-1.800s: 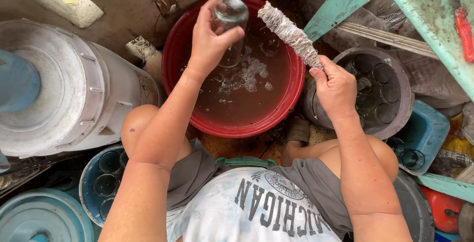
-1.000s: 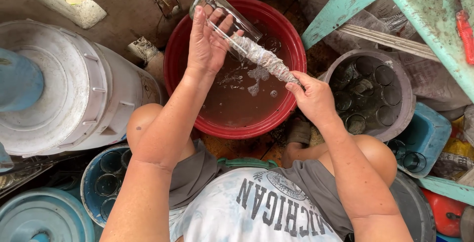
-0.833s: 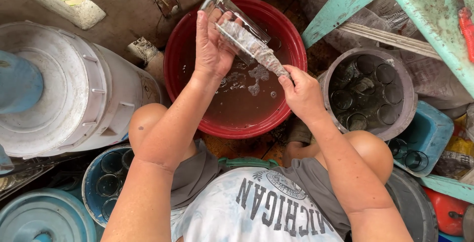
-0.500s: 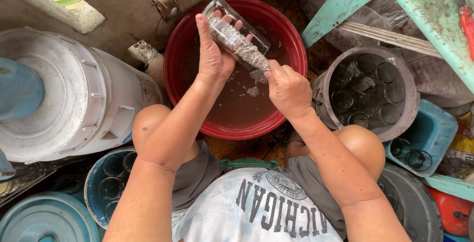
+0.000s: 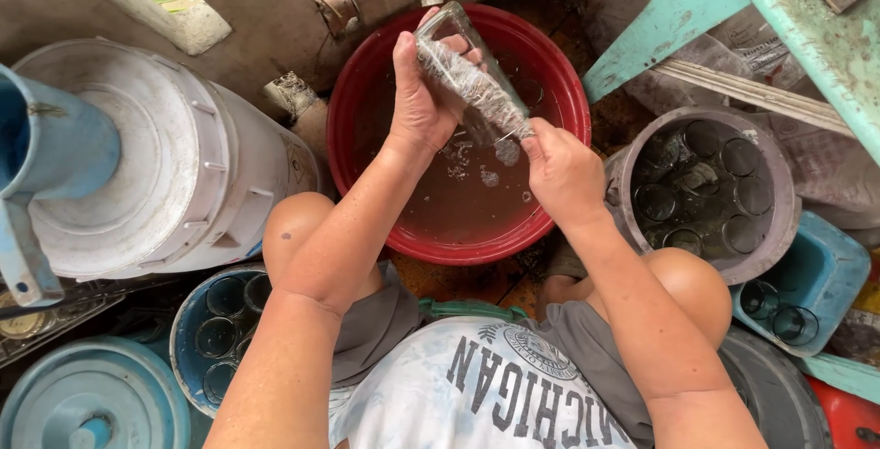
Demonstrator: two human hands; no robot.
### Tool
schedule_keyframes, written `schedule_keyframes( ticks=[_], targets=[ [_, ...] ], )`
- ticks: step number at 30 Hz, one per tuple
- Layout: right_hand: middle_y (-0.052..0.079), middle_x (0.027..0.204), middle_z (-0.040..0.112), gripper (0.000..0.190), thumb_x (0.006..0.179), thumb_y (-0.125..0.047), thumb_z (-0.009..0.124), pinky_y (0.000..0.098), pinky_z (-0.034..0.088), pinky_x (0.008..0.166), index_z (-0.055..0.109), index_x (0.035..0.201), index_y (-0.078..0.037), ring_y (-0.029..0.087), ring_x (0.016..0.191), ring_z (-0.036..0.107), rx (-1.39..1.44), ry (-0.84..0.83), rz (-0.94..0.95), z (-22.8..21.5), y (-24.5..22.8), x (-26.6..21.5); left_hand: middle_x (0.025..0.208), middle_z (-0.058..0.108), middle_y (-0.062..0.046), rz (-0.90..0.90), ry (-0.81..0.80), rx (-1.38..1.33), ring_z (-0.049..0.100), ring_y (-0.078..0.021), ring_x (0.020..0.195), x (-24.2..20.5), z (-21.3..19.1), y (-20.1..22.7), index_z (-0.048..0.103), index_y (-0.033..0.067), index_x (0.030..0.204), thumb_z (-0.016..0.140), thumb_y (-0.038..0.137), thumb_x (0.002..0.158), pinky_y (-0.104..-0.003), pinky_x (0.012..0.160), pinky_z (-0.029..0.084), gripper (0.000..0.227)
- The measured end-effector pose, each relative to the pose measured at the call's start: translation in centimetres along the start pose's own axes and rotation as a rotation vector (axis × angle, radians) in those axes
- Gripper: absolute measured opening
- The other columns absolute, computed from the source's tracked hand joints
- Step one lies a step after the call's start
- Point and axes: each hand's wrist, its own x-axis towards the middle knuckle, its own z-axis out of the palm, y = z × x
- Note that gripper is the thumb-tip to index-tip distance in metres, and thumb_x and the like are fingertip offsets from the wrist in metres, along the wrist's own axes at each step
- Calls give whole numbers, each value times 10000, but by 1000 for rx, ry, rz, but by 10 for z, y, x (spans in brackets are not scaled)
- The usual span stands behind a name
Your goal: Washing glass cups in a basin of water using a scrub brush
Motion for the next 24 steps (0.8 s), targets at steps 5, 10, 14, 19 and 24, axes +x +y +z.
schedule_keyframes(
  ticks=[5, 10, 14, 19, 24],
  targets=[
    [19, 796, 621, 304, 1094, -334, 543, 324, 464, 534, 693, 1201, -92, 182, 631, 577, 85, 34, -21, 9, -9, -4, 853, 764, -220, -2, 48, -52, 750, -353, 898, 0, -4, 0, 766, -55, 926, 570, 684, 820, -491, 871, 593, 772],
    [-9, 612, 419, 371, 1040, -346, 543, 196, 217, 417, 688, 1210, -50, 68, 465, 274, 1336, -634, 582, 10, -4, -3, 953, 747, -192, -63, -102, -107, 736, -329, 915, -1, -6, 1, 706, -114, 1078, 563, 737, 814, -545, 947, 584, 902],
    [-16, 628, 445, 341, 1035, -330, 559, 188, 235, 424, 690, 1208, -67, 49, 483, 291, 1325, -602, 624, 12, -2, 0, 902, 707, -112, -53, 158, 64, 695, -231, 820, 4, -4, -3, 647, 48, 1120, 523, 730, 817, -445, 808, 618, 756],
    [68, 926, 724, 283, 1081, -302, 504, 476, 511, 577, 680, 1226, -134, 331, 763, 661, 111, -95, 143, 15, 4, -4, 1029, 724, -203, -3, 288, -19, 739, -331, 844, 10, -17, -14, 500, 113, 1317, 494, 576, 969, -462, 839, 603, 579],
    [-26, 955, 725, 346, 1049, -297, 557, 269, 489, 708, 695, 1280, -80, 86, 770, 582, 616, -289, 349, 26, 2, -9, 929, 763, -43, -5, 200, 49, 737, -224, 831, 9, -20, -14, 623, 116, 1135, 693, 688, 766, -411, 827, 599, 684]
  ],
)
